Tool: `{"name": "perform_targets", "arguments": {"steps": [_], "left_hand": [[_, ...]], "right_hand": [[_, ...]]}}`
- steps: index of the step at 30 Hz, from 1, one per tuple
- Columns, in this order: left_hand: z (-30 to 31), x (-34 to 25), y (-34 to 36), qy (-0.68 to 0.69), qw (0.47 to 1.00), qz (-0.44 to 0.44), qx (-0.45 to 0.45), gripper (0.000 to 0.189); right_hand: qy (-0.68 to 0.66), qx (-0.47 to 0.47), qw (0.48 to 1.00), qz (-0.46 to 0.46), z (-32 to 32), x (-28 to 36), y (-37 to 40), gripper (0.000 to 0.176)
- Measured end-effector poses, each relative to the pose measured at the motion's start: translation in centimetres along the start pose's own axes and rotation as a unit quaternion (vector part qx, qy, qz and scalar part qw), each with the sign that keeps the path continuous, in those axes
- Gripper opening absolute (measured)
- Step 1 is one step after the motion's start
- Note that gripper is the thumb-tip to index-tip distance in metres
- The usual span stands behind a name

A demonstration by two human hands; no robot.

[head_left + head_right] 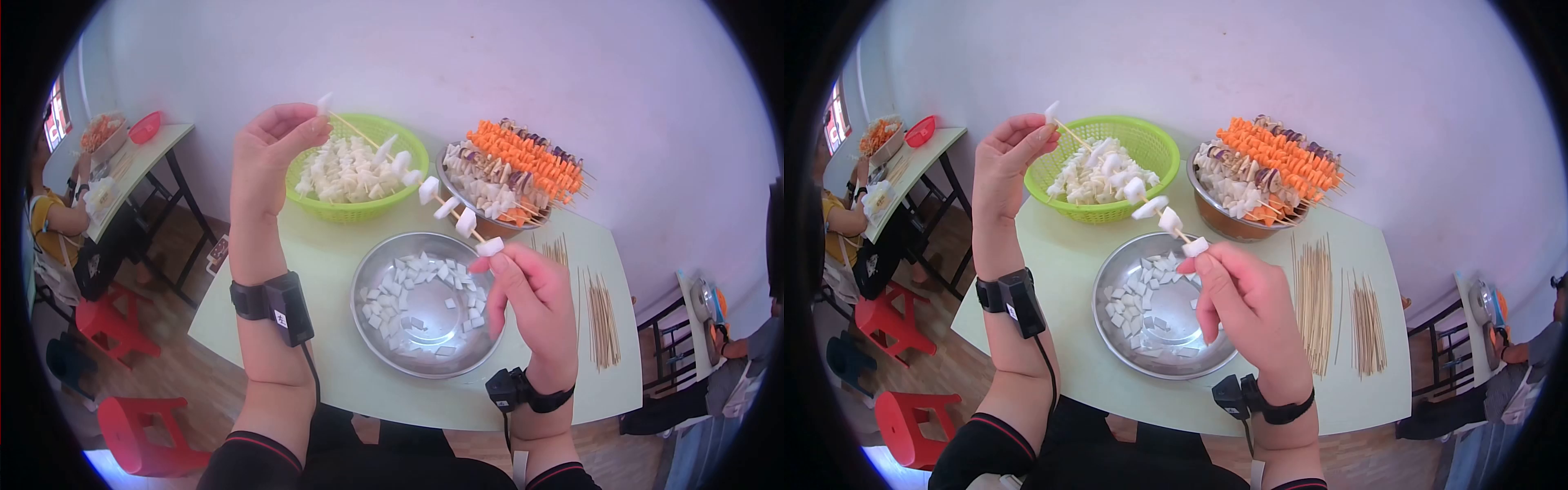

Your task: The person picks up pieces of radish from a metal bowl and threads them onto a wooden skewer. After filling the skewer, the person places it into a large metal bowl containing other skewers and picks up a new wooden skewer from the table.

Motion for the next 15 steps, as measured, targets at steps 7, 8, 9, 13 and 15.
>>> {"name": "perform_targets", "arguments": {"steps": [7,8,9,13,15], "left_hand": [[0.1,-0.3,0.1,-0.012,1.0,-0.014,-0.017,0.023],[0.1,-0.3,0.1,-0.012,1.0,-0.014,-0.015,0.023],[0.1,-0.4,0.1,-0.021,0.999,-0.022,-0.019,0.023],[0.3,-0.7,0.2,-0.035,0.999,-0.032,-0.025,0.023],[0.2,-0.9,0.2,-0.036,0.999,-0.033,-0.022,0.022]], "right_hand": [[-0.149,0.08,0.985,-0.041,-2.1,-0.7,-0.1,0.023],[-0.088,0.053,0.994,-0.026,-1.9,-0.6,-0.2,0.023],[-0.089,0.051,0.994,-0.026,-2.4,-0.6,-0.2,0.023],[0.07,-0.028,0.995,0.067,-1.8,0.6,-0.2,0.023],[0.088,-0.033,0.993,0.077,-1.4,0.7,-0.2,0.024]]}}
Point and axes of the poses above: each hand's wrist, its own y-axis away from the middle knuckle, its own z-axis out of the back of the hand, x = y × z, the point moved 9 cm from there along -y, towards the middle knuckle, and after that the axes turned 7 degrees about y, right-handed, at the moved point
